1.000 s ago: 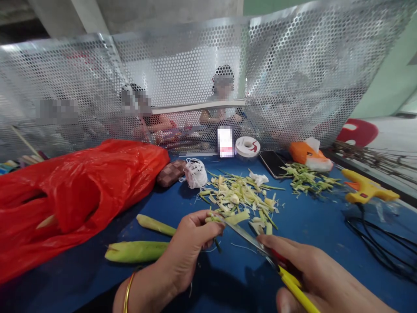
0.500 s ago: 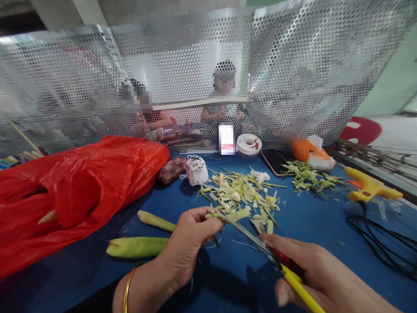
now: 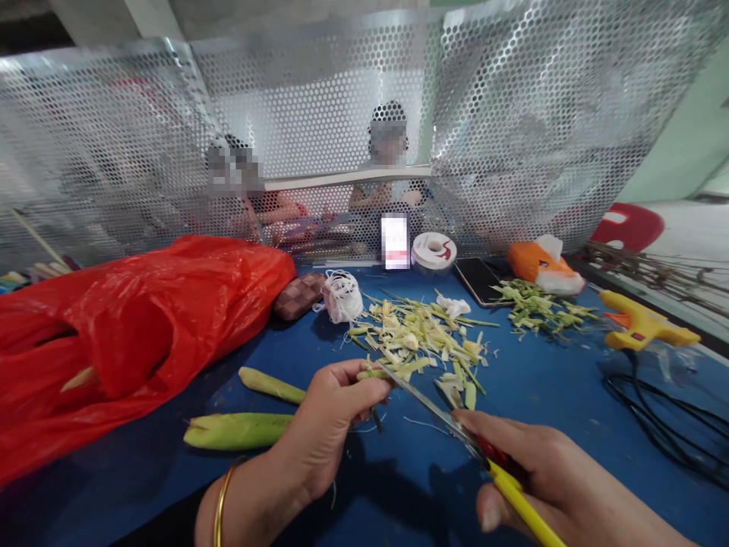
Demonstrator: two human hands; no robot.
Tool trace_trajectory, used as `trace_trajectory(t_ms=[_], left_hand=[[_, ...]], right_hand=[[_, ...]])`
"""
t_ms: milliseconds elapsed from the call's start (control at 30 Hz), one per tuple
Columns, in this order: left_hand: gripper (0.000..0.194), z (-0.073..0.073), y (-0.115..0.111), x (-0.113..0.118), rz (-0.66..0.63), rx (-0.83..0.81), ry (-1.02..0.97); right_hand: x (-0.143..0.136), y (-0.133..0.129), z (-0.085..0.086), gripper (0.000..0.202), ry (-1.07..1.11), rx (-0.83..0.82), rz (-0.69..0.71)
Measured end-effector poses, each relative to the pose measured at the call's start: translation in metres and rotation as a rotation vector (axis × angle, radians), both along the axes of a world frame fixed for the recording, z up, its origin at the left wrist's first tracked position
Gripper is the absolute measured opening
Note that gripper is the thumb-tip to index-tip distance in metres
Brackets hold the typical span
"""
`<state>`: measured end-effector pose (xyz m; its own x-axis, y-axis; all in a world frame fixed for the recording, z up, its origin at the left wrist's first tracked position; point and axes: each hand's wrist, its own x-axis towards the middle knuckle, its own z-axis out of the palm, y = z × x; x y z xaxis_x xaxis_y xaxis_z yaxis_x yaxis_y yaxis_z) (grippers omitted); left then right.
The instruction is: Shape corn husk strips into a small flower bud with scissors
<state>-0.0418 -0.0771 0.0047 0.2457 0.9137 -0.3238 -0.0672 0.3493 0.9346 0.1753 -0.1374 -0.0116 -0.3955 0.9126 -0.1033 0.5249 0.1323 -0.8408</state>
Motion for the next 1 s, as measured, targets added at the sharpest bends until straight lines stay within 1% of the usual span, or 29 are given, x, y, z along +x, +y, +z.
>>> trace_trajectory(t_ms=[67, 167, 233, 300, 367, 400, 467, 533, 600, 700, 767, 867, 900, 1000], left_hand=[[0.014, 0.001, 0.0, 0.001, 0.007, -0.005, -0.014], [0.016, 0.002, -0.001, 0.001, 0.016, -0.016, -0.011], [0.016, 0.001, 0.0, 0.001, 0.014, -0.023, -0.006], [0.018, 0.0, 0.0, 0.001, 0.001, -0.034, -0.022], [0.02, -0.002, 0.001, 0.0, -0.036, -0.044, -0.058], [0.02, -0.002, 0.002, -0.001, -0.061, -0.048, -0.081], [0.018, -0.003, 0.002, -0.001, -0.136, -0.061, -0.125], [0.018, -0.004, 0.001, 0.0, -0.211, -0.084, -0.146], [0.026, -0.005, -0.002, 0.002, -0.254, -0.109, -0.122], [0.034, -0.005, -0.008, 0.006, -0.307, -0.131, -0.051], [0.046, -0.006, -0.012, 0.009, -0.359, -0.145, 0.011], [0.073, -0.007, -0.017, 0.012, -0.395, -0.132, 0.099], [0.077, -0.008, -0.018, 0.013, -0.408, -0.118, 0.118], [0.079, -0.01, -0.021, 0.015, -0.459, -0.081, 0.165]], right_hand=[[0.0, 0.0, 0.0, 0.003, 0.019, -0.003, -0.002], [-0.002, 0.0, -0.001, 0.007, 0.028, -0.02, -0.023], [-0.002, 0.001, -0.003, 0.012, 0.053, -0.017, -0.062], [-0.001, 0.002, -0.007, 0.024, 0.132, 0.012, -0.151], [0.001, 0.003, -0.01, 0.042, 0.237, 0.004, -0.268], [0.002, 0.004, -0.01, 0.049, 0.275, -0.027, -0.323], [0.003, 0.005, -0.008, 0.055, 0.309, -0.123, -0.374], [0.002, 0.007, -0.003, 0.054, 0.331, -0.178, -0.385], [0.0, 0.008, 0.002, 0.054, 0.373, -0.181, -0.397], [-0.003, 0.008, 0.005, 0.056, 0.472, -0.177, -0.444], [-0.004, 0.007, 0.004, 0.058, 0.534, -0.189, -0.455], [-0.006, 0.006, 0.001, 0.062, 0.604, -0.223, -0.426], [-0.007, 0.005, 0.0, 0.062, 0.618, -0.238, -0.404], [-0.012, 0.003, -0.004, 0.053, 0.638, -0.292, -0.303]])
